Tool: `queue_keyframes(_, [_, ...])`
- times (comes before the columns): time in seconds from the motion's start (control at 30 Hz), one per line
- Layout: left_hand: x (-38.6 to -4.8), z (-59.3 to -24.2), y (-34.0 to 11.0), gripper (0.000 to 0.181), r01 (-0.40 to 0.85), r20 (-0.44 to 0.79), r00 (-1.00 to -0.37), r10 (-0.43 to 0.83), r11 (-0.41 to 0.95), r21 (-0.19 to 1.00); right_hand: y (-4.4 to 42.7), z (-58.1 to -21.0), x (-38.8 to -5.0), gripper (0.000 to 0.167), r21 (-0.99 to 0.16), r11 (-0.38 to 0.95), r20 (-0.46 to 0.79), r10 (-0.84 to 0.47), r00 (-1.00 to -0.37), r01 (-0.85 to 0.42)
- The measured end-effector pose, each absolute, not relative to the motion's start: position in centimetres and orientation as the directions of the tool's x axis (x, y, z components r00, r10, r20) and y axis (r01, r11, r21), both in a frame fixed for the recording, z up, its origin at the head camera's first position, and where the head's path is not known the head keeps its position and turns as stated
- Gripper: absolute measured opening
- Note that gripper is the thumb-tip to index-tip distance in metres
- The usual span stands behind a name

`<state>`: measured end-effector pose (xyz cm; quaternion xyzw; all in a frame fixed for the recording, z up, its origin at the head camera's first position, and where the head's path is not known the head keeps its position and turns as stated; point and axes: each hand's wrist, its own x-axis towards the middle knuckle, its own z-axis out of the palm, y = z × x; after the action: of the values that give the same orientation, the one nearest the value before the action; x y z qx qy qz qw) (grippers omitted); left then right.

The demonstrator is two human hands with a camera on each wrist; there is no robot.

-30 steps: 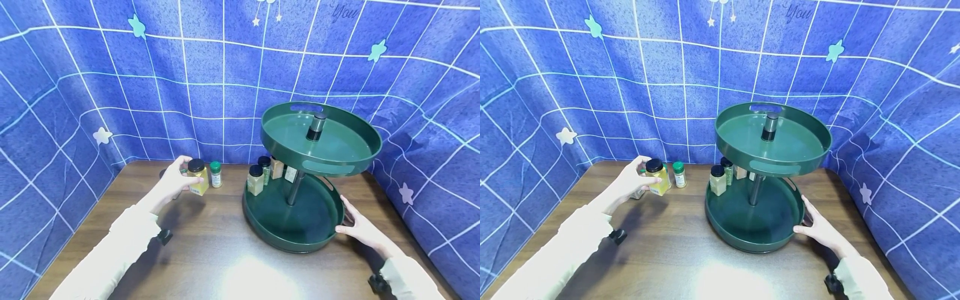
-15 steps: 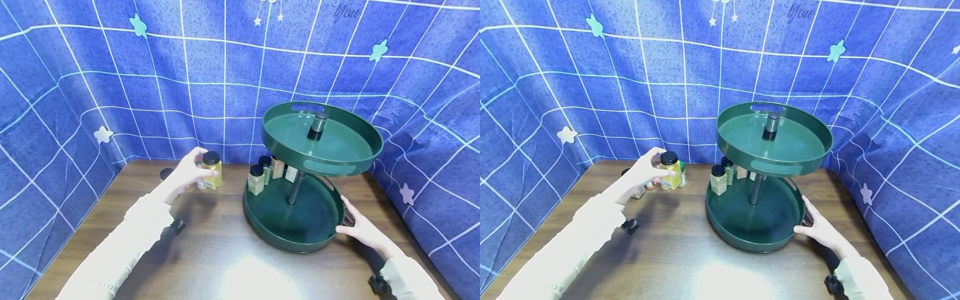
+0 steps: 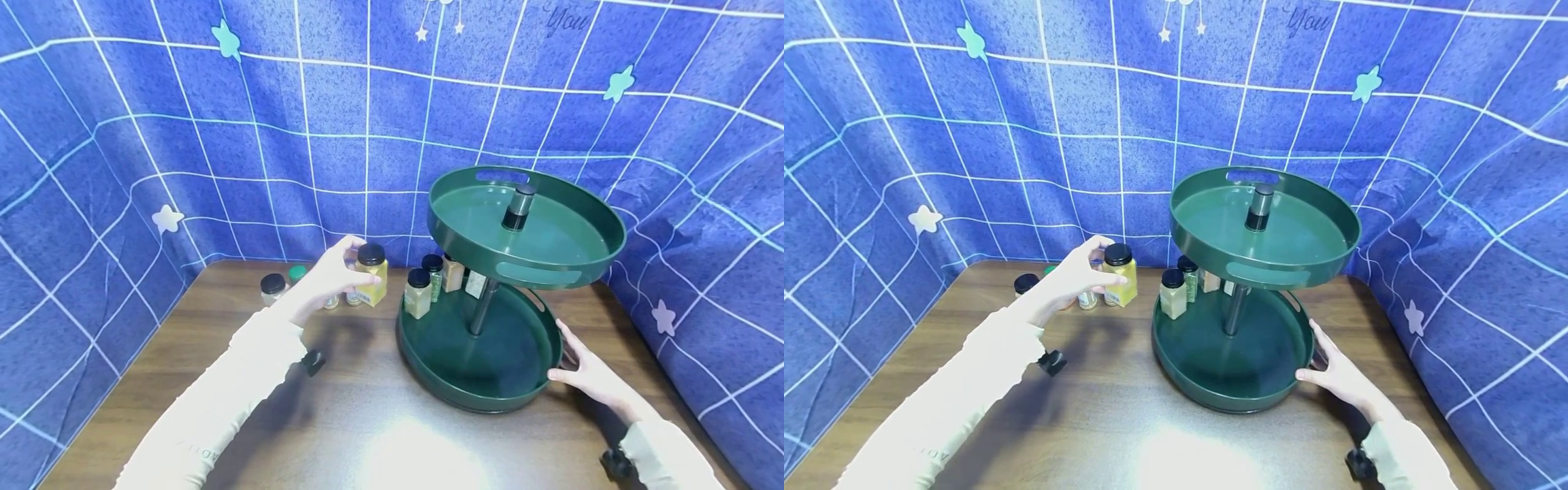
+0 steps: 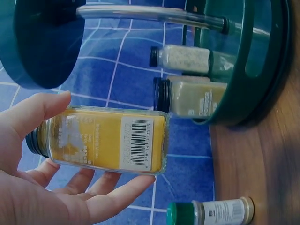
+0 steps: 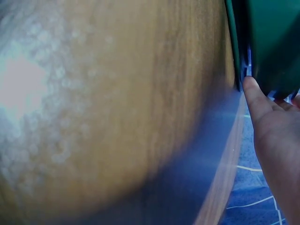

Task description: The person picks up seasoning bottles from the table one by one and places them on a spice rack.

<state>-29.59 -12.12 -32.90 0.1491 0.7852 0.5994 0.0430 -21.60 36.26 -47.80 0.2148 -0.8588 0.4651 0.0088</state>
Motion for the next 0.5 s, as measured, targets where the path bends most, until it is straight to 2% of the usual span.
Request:
queue_keyframes(0.27, [-29.8,-33.1,-10.4,0.055,0.186,0.112,-0.954,0.279,0.257,0.948,36.2,-47.7,-21.6,0.093,-0.794,0.479,0.211,-0.363,-0.908,-0.375])
queue_keyframes(0.5, [-29.8,-33.6,-9.0,0.058,0.164,0.099,-0.946,0.309,0.192,0.967,36.2,-47.7,-21.5,0.093,-0.795,0.476,0.21,-0.365,-0.907,-0.375])
